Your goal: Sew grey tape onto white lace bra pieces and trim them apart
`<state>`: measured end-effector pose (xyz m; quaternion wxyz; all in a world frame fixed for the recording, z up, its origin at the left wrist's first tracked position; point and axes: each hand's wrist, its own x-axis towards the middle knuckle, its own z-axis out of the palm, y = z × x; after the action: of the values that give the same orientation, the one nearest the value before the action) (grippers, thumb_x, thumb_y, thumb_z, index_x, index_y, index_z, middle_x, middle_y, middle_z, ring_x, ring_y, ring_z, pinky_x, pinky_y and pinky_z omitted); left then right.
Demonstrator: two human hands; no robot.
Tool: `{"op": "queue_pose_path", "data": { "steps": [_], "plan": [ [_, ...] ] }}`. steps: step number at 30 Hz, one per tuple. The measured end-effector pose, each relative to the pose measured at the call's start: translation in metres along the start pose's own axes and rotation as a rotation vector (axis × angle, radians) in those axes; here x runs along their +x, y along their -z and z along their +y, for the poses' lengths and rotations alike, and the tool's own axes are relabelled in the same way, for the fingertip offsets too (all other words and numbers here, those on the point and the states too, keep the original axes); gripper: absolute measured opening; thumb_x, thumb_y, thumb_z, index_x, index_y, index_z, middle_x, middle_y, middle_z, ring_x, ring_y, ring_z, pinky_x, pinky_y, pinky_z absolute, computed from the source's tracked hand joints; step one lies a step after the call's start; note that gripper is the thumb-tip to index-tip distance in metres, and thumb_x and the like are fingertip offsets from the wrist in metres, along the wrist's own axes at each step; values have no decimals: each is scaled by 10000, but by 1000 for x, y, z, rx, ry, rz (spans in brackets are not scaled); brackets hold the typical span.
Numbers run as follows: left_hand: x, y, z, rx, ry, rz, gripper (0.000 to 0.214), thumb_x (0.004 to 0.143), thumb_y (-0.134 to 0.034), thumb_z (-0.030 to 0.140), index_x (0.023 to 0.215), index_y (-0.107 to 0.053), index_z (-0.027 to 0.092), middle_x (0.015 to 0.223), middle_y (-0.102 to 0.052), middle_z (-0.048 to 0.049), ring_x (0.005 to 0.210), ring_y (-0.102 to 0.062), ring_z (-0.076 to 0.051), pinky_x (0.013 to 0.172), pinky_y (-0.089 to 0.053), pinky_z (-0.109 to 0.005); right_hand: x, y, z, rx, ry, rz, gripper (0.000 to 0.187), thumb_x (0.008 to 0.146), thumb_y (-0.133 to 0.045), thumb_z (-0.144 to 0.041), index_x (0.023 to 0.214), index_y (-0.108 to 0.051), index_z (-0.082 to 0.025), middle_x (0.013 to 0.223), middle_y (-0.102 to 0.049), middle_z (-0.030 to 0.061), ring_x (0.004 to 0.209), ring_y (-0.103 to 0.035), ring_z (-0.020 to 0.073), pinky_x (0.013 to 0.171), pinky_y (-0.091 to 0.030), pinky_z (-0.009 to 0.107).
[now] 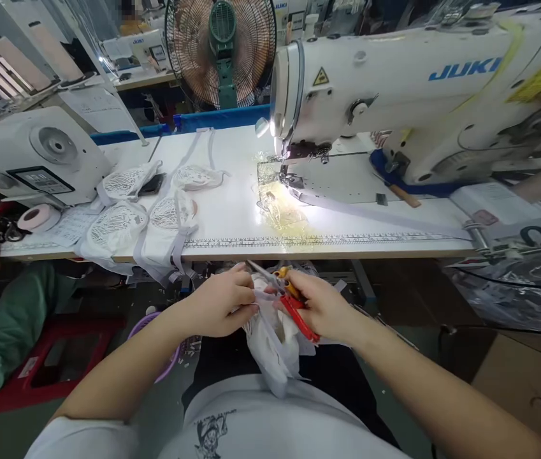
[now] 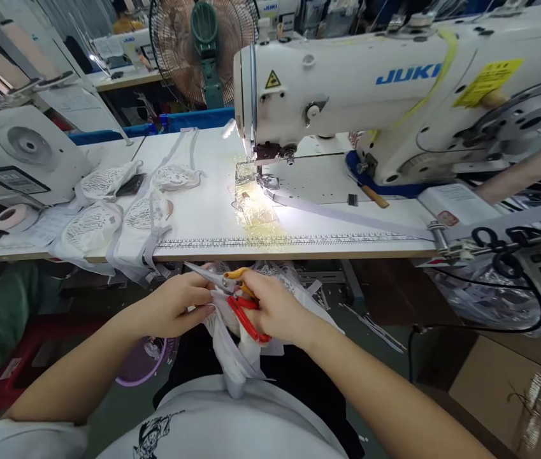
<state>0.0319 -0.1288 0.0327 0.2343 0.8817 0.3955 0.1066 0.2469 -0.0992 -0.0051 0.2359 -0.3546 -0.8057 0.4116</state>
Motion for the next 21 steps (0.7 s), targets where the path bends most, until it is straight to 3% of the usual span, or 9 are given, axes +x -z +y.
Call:
{"op": "queue_pose_path", "data": {
  "steps": [3,5,9,12,14,18,21],
  "plan": [
    [1,2,-6,-99,52,-12,229,826,-442,193,633,-555,142,789,-514,-41,661,-519,-113,638,-444,-227,-16,-2,7,27,-5,237,56,764,-547,-245,801,-507,-230,775,-557,26,664,-511,171,589,-405,286],
    [1,4,-8,-134,89,4,232,812,-444,175,594,-516,141,785,-493,-33,630,-492,-94,560,-402,-196,-28,-7,8,56,-29,279,118,751,-571,-227,867,-550,-236,850,-599,51,718,-556,198,618,-426,305],
    [5,8,-11,-201,94,-18,239,788,-444,154,550,-434,148,783,-503,-28,595,-460,-73,540,-373,-185,-42,-20,0,-4,-129,94,130,664,-633,-198,718,-520,-235,704,-587,28,609,-533,186,545,-405,291],
    [7,13,-12,-249,65,-77,257,757,-440,129,522,-344,169,728,-492,-21,580,-438,-78,543,-368,-200,-44,-18,-8,65,-155,-70,178,662,-570,-147,653,-417,-236,639,-536,-4,560,-489,151,493,-373,252],
    [6,20,-10,-314,15,-139,277,738,-436,122,517,-282,186,666,-455,-8,555,-410,-84,532,-360,-215,-43,-9,-11,120,-163,-93,182,692,-538,-156,664,-378,-238,656,-515,-6,551,-458,135,466,-355,236],
    [1,33,-2,-431,-56,-221,328,737,-426,112,522,-197,205,583,-357,13,528,-347,-100,510,-339,-235,-33,7,-13,84,-148,-18,189,717,-543,-207,703,-358,-242,691,-495,3,577,-429,138,492,-363,249],
    [-4,42,0,-480,-68,-288,352,772,-439,129,522,-202,204,577,-356,12,521,-332,-106,517,-340,-246,-20,8,-12,96,-107,-159,217,727,-548,-228,673,-337,-236,645,-459,-16,569,-417,129,493,-355,240]
  ]
}}
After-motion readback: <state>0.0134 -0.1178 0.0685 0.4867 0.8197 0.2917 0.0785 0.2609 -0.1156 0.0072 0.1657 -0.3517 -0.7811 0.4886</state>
